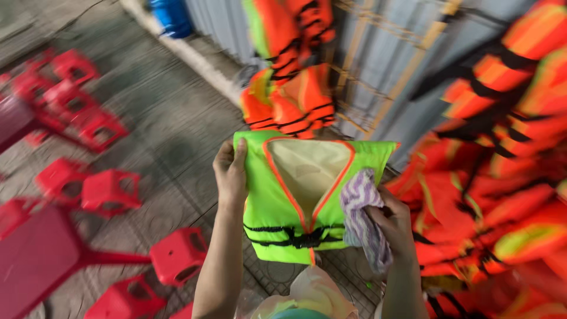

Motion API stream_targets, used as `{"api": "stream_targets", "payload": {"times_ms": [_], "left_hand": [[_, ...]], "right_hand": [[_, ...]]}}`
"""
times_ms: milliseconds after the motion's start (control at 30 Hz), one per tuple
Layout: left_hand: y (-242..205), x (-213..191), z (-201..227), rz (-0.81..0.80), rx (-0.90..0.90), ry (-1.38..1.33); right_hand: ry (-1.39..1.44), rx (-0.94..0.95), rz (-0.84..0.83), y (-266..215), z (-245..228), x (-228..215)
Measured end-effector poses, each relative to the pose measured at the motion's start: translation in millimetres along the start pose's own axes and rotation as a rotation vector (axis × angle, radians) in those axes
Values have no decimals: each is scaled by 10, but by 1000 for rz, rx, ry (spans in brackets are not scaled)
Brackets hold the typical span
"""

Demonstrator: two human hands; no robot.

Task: The person wipes down several orange and neon yellow life jackets with a striped cloth, handling them one at a time and placing them on a stack or hanging them on a rack.

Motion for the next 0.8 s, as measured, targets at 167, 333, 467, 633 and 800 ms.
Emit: {"api": "stream_targets", "payload": {"times_ms": [167,333,467,633,800], "left_hand": [[-492,802,-202,-193,-209,-233],[-1096,1837,-551,-388,-469,-348],[-1842,2758,-942,-544,-711,-358],[-3067,3991,-1593,-782,-834,-305],[-4036,4922,-2359,-807,-777,-111]], "right_hand": [[156,101,288,-1196,-937,-295],[15,-95,413,-2271,-1671,-653],[-121,-142,698,-3223,-2063,-1113],[-167,-57,1038,-4382,-2434,-1937],[-211,-61,1021,-5127,-2586,-3058]]}}
Point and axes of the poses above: each hand's wrist, its own y-axis towards the middle knuckle, its own x-axis out of the palm, z = x × y, the point moved 4 cm from there along y, towards the middle knuckle, and after that the axes turned 3 degrees about -z, right-handed, at the moved point
